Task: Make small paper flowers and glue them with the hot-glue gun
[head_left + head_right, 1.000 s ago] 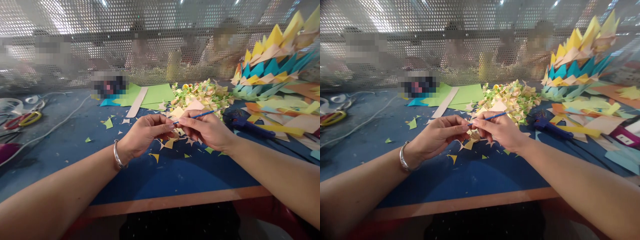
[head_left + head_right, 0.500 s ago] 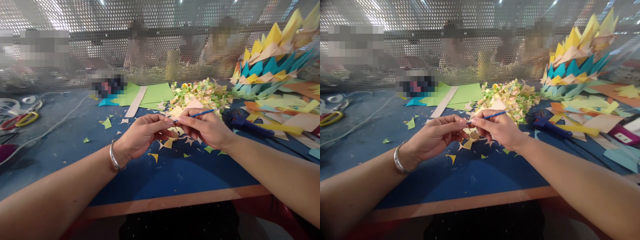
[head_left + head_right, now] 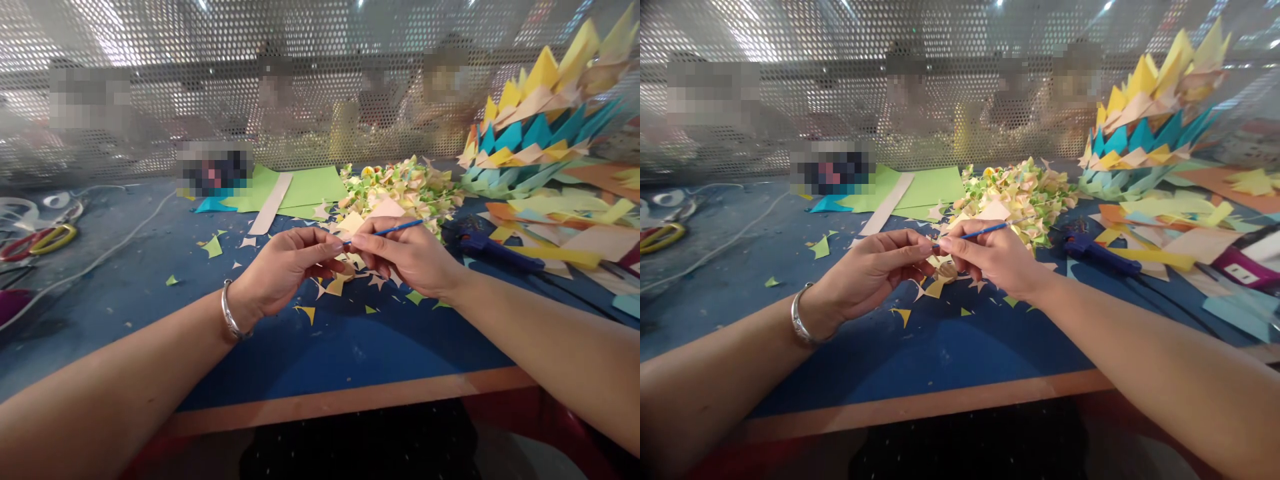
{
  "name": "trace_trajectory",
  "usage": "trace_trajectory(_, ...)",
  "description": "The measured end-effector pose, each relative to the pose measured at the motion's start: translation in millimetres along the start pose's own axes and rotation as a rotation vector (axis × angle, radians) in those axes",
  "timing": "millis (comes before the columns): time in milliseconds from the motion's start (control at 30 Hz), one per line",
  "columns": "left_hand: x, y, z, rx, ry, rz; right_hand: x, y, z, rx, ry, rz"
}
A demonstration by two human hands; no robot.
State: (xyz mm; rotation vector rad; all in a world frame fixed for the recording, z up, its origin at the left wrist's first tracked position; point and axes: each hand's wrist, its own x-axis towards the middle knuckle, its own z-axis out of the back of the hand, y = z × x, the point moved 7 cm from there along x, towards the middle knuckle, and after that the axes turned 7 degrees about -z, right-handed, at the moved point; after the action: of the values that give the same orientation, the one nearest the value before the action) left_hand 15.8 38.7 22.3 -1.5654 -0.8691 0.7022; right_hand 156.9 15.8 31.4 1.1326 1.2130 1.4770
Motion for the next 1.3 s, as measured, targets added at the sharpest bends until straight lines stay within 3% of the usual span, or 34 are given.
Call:
trace_trajectory(333, 2, -2, 0.0, 0.035, 0.012, -0.067, 1, -7, 1, 0.044, -0.022, -0.037)
trace_trajectory(700, 2, 4, -1.6, -0.004, 0.068, -0.005, 0, -4, 3, 0.035, -0.039, -0.030)
trace_trajectory(1033, -1, -4, -4.3, 0.064, 0.087, -0.048, -1, -1, 2, 0.000, -0.033, -0.001)
trace_trajectory(1300, -2, -2, -4.0, -0.057, 0.059, 0.007, -2, 4, 4, -0.011, -0.043, 0.043)
